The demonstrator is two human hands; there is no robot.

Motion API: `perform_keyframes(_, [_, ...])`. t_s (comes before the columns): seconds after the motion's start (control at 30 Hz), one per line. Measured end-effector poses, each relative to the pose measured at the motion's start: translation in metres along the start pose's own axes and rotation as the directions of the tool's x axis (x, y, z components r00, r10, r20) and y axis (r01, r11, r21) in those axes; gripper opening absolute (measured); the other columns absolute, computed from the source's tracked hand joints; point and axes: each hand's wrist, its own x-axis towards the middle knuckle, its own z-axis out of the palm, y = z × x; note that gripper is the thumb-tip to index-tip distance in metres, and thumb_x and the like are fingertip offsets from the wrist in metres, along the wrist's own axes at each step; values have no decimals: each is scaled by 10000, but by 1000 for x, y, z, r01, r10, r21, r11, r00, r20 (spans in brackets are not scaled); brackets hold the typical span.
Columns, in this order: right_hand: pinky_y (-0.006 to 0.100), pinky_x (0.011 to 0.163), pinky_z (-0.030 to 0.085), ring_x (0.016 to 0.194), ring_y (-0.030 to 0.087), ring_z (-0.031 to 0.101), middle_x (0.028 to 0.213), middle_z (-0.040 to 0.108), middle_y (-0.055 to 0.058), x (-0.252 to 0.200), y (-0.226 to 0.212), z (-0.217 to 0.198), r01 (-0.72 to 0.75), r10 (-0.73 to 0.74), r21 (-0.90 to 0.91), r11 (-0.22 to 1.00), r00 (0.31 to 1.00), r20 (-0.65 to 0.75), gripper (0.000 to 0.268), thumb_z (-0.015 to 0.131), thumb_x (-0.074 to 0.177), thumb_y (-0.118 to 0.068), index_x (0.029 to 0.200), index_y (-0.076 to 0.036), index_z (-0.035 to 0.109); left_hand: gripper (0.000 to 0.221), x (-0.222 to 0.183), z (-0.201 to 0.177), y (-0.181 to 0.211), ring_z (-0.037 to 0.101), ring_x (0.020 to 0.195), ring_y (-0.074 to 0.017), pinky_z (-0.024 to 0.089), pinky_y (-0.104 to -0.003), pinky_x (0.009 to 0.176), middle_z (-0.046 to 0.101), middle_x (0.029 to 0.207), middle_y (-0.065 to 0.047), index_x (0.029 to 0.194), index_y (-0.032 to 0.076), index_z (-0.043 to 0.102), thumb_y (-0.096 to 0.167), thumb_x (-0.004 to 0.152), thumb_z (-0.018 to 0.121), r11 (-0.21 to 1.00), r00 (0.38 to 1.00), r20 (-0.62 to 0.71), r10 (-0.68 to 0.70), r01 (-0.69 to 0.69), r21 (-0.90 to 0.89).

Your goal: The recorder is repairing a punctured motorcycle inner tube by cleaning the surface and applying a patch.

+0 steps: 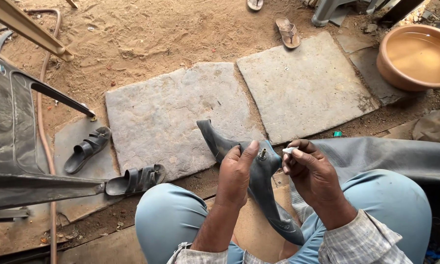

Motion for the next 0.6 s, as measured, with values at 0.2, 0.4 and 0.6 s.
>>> perform_keyframes(0.2, [327,751,542,837,189,668,955,716,121,0,3,1,-41,41,-31,999,999,7,165,586,1025,-64,1158,-3,662,357,-3,6,7,668,816,-123,560,-268,739,720,932,-68,1078,-1,657,269,885,786,993,993,-111,-33,45,105])
perform_keyframes(0.4, [338,764,544,843,198,671,952,714,119,1,2,-3,-22,22,-23,999,1000,15,164,584,1037,-75,1156,-1,670,377,-1,4,5,682,820,-129,570,-273,748,727,934,-76,1088,-15,659,251,865,806,990,995,-91,-37,49,133])
perform_keyframes(0.6, [341,784,549,829,210,680,927,715,121,1,0,-7,3,-4,-46,999,1000,-16,159,594,1035,-87,1146,-3,672,373,-2,6,7,695,832,-141,587,-280,752,730,947,-95,1106,-29,649,214,866,800,988,996,-82,-34,45,145])
